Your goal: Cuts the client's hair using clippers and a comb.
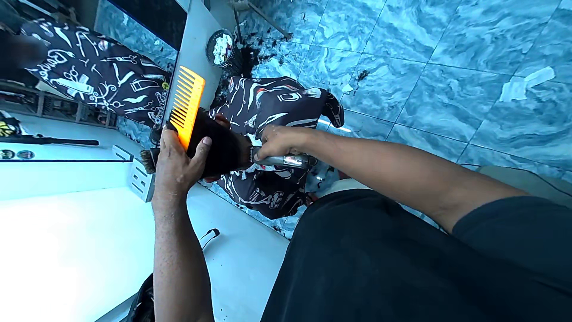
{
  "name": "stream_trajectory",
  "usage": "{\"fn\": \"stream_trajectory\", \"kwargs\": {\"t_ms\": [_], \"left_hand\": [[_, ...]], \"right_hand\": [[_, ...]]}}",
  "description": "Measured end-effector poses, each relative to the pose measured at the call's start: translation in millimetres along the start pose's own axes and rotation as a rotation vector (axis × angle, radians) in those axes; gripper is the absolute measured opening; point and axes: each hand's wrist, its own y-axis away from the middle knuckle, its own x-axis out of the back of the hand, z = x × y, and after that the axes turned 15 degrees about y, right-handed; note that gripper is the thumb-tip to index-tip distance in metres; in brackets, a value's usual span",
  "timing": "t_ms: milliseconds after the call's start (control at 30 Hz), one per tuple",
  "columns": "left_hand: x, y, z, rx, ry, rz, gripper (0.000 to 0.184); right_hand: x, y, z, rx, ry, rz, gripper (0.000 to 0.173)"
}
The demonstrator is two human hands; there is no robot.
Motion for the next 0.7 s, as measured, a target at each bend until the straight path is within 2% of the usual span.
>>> {"fn": "stream_trajectory", "kwargs": {"t_ms": [100,233,267,367,400,467,533,633,667,700], "left_hand": [[0.4,5.2,-2.8,-0.006,0.003,0.005,0.088],[1.3,8.9,-6.2,-0.021,0.014,-0.006,0.089],[0.8,8.2,-6.5,-0.026,0.011,-0.004,0.088],[0.1,2.2,-4.5,-0.006,0.025,-0.011,0.091],[1.0,1.7,-5.4,-0.002,0.039,-0.015,0.091],[2.7,5.4,-7.8,-0.001,0.100,-0.005,0.086],[3.2,20.2,-8.6,-0.001,0.149,0.086,0.071],[6.8,62.7,20.5,-0.019,0.195,0.422,0.055],[6.1,74.8,34.6,-0.039,0.180,0.505,0.052],[3.4,84.0,50.3,-0.007,0.156,0.509,0.049]], "right_hand": [[3.6,-4.4,6.0,0.163,-0.283,-0.051,0.030],[8.5,-4.7,3.1,0.055,-0.135,-0.087,0.028],[10.4,-5.2,1.9,0.063,-0.186,-0.089,0.029],[18.6,-8.0,-7.5,0.279,-0.444,-0.143,0.031],[20.2,-6.9,-10.8,0.328,-0.400,-0.159,0.030],[20.6,-1.3,-2.0,0.312,-0.209,-0.135,0.028],[12.6,15.4,37.4,0.233,-0.304,-0.166,0.029],[-5.0,68.4,131.9,0.058,-0.749,-0.244,0.033],[-15.2,88.1,168.7,-0.018,-0.884,-0.229,0.034],[-26.4,107.4,203.9,-0.108,-1.006,-0.196,0.035]]}}
